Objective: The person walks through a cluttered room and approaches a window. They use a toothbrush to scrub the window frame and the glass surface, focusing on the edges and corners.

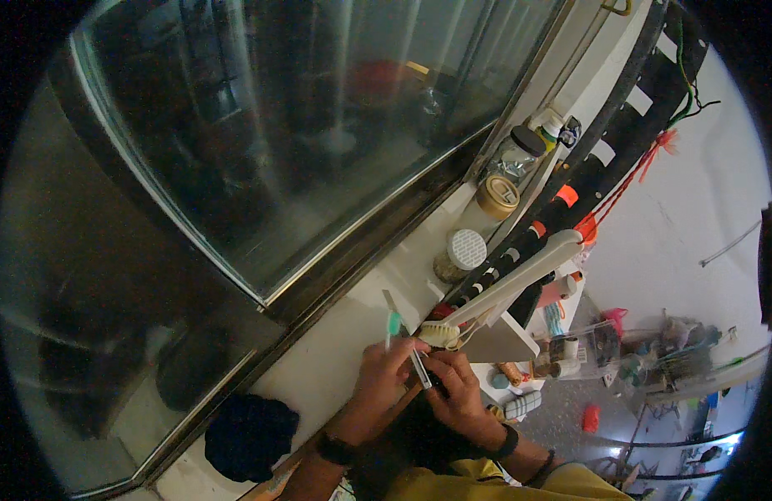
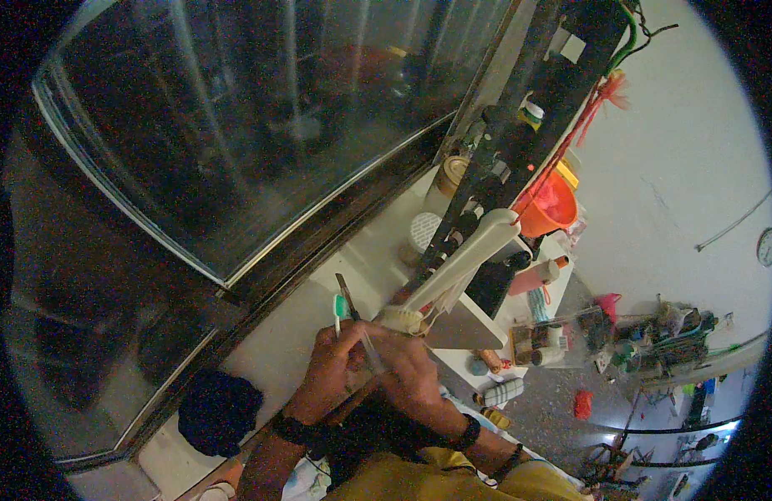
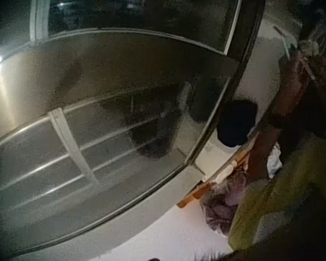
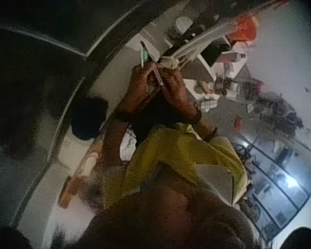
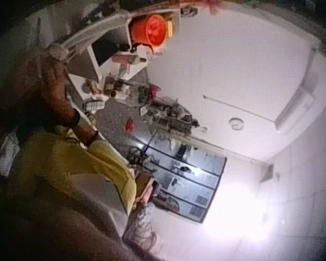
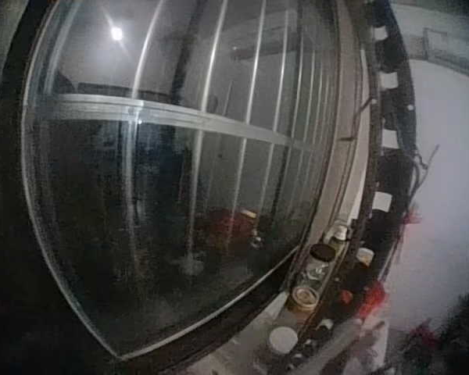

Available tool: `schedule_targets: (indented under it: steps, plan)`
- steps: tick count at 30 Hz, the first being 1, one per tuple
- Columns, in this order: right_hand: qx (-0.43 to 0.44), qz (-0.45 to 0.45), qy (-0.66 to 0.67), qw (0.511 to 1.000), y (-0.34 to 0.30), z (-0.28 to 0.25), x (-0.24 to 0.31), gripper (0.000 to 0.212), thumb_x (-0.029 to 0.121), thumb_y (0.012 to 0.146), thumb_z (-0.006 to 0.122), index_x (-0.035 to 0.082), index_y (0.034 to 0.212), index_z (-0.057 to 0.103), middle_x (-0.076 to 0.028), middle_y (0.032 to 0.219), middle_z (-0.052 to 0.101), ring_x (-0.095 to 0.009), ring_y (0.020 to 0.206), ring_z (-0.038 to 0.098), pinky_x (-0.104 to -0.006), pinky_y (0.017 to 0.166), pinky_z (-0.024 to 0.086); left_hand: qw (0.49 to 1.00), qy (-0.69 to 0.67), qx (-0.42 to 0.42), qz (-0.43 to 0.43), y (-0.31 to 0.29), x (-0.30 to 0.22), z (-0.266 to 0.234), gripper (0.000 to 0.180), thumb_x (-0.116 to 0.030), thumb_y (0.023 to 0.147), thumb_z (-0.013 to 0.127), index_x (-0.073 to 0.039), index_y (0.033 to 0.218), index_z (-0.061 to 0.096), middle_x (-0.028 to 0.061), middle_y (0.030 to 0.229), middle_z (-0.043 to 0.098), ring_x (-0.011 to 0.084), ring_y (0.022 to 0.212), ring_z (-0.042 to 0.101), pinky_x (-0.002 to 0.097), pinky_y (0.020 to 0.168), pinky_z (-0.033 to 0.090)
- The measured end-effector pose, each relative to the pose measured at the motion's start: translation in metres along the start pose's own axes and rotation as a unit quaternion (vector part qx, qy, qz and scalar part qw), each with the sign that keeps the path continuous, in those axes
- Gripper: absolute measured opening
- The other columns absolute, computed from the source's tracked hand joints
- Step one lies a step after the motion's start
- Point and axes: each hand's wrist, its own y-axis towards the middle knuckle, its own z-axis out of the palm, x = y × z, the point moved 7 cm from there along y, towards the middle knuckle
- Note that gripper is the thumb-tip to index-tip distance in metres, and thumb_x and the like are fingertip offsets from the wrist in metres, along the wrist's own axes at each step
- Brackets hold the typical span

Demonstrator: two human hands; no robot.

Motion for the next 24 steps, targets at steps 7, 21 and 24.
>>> schedule_targets:
  steps: [7,21,24]
  plan:
    - [0.005,0.019,0.018,1.000,0.014,0.000,0.013,0.037,0.000,0.069,0.063,0.001,0.105,0.053,-0.018,0.102,0.051,-0.034,0.091,0.052,-0.0384,0.078,0.044,0.999,-0.031,-0.018,-0.025,0.005,0.000,-0.014,0.029,-0.031,0.088,0.048,-0.006,0.094,0.062,-0.0029,0.067,0.049,0.0060,0.057,0.040,0.0224,0.050,0.031]
    - [-0.005,-0.011,-0.132,0.991,0.035,0.030,0.013,0.026,0.004,0.060,0.068,0.006,0.084,0.060,-0.010,0.089,0.051,-0.030,0.081,0.050,-0.0381,0.068,0.042,0.995,-0.086,0.019,0.045,0.029,0.028,-0.026,0.021,-0.017,0.088,0.049,-0.004,0.104,0.053,0.0067,0.096,0.058,0.0159,0.088,0.056,0.0305,0.075,0.046]
    - [-0.015,0.019,-0.177,0.984,0.036,0.032,0.021,0.029,0.008,0.058,0.069,0.006,0.085,0.059,-0.009,0.094,0.051,-0.031,0.085,0.048,-0.0401,0.073,0.040,0.980,0.103,0.038,0.164,0.019,0.004,-0.022,0.024,-0.012,0.087,0.050,0.000,0.109,0.051,0.0083,0.098,0.058,0.0184,0.091,0.056,0.0321,0.079,0.045]
